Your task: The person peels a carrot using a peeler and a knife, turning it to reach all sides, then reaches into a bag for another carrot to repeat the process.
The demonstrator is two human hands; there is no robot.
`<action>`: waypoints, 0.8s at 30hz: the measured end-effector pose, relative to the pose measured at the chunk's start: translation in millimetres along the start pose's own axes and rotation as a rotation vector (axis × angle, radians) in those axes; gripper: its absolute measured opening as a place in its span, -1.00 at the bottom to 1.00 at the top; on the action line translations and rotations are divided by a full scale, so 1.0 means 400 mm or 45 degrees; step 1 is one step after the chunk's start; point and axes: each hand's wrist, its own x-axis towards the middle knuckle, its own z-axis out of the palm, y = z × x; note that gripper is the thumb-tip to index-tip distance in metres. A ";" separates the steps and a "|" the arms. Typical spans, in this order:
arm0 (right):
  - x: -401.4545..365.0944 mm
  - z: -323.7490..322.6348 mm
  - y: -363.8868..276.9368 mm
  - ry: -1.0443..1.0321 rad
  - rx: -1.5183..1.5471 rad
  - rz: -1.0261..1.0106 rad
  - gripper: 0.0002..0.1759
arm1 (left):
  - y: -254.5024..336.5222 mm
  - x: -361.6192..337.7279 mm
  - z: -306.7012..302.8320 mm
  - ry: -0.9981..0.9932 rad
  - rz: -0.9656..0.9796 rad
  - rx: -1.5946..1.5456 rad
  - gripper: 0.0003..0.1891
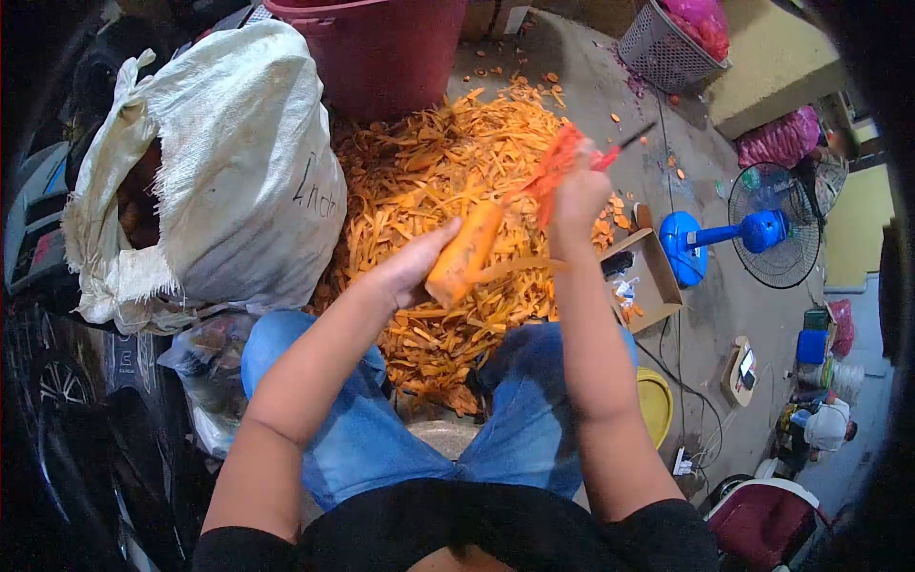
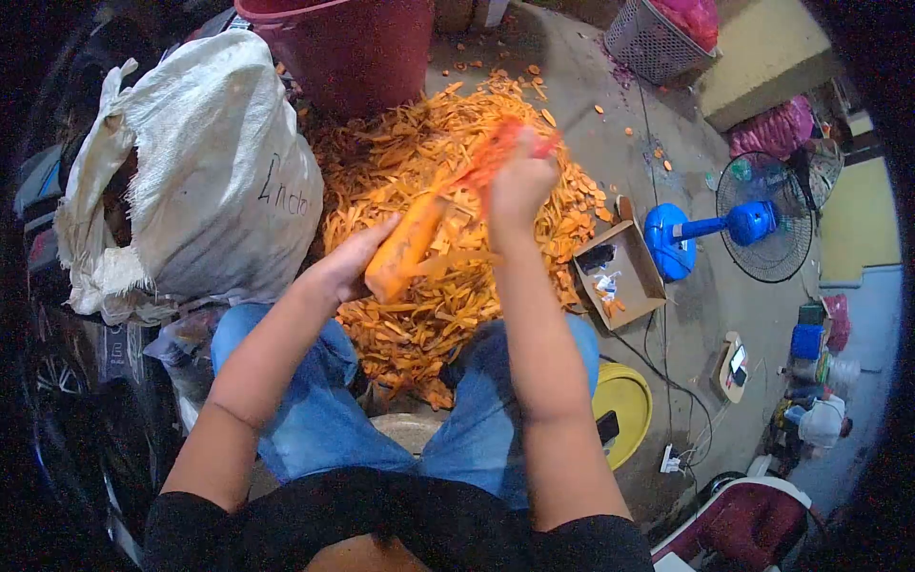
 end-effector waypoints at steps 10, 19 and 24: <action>0.063 -0.013 0.062 0.264 -0.439 -0.375 -0.78 | -0.012 -0.009 -0.010 -0.029 0.019 0.301 -0.57; -0.132 0.054 0.071 -0.273 -0.389 -0.458 -0.75 | -0.007 0.028 -0.018 0.020 0.142 0.051 -0.53; 0.081 -0.015 0.097 0.238 -0.494 -0.270 -0.71 | -0.003 -0.029 0.018 -0.027 0.015 0.457 -0.56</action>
